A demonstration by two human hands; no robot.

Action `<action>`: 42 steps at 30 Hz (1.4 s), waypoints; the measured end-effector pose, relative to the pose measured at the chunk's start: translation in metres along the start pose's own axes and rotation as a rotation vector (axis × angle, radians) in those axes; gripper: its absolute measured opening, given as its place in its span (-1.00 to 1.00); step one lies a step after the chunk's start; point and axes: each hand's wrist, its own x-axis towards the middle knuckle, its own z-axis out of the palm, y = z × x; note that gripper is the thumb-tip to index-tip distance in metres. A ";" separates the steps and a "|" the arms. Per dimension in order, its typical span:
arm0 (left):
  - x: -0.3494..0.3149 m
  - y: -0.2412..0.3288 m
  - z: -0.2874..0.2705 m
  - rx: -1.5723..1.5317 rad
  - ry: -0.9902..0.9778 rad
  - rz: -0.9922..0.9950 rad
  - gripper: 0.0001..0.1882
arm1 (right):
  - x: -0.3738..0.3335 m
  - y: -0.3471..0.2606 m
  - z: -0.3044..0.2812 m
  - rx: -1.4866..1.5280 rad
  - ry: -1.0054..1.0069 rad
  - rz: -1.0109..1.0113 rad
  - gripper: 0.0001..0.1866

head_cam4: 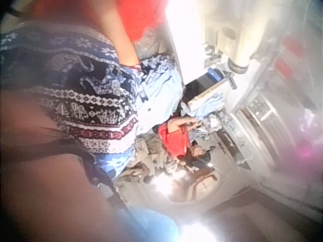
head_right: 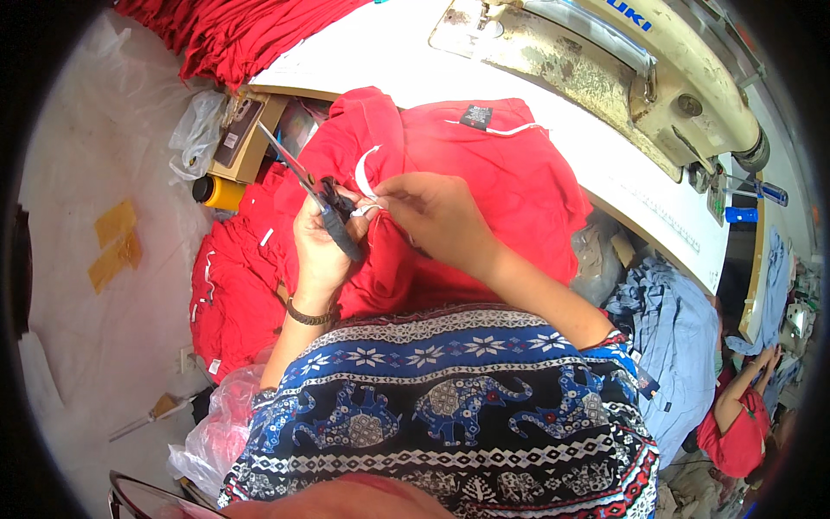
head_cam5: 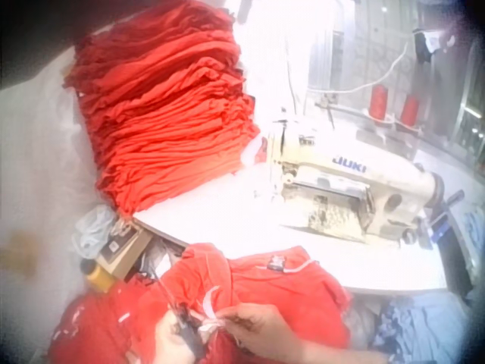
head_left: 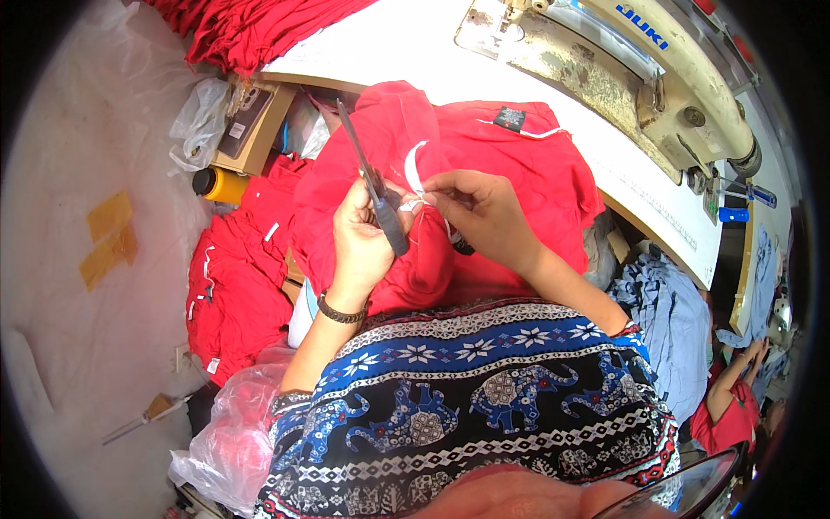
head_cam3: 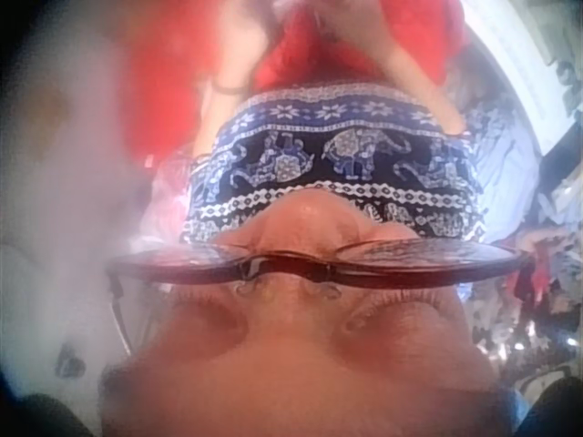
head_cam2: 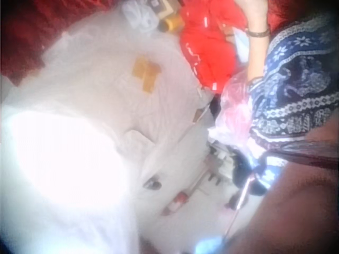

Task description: The person uses shears to cut white tags off the collars of red shirts, handling the shirts one at a time and placing the trimmed shirts back onto a pile.

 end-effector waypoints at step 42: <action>-0.016 -0.007 0.001 0.265 0.144 0.224 -0.75 | 0.006 -0.026 -0.003 -0.270 -0.080 -0.371 -0.70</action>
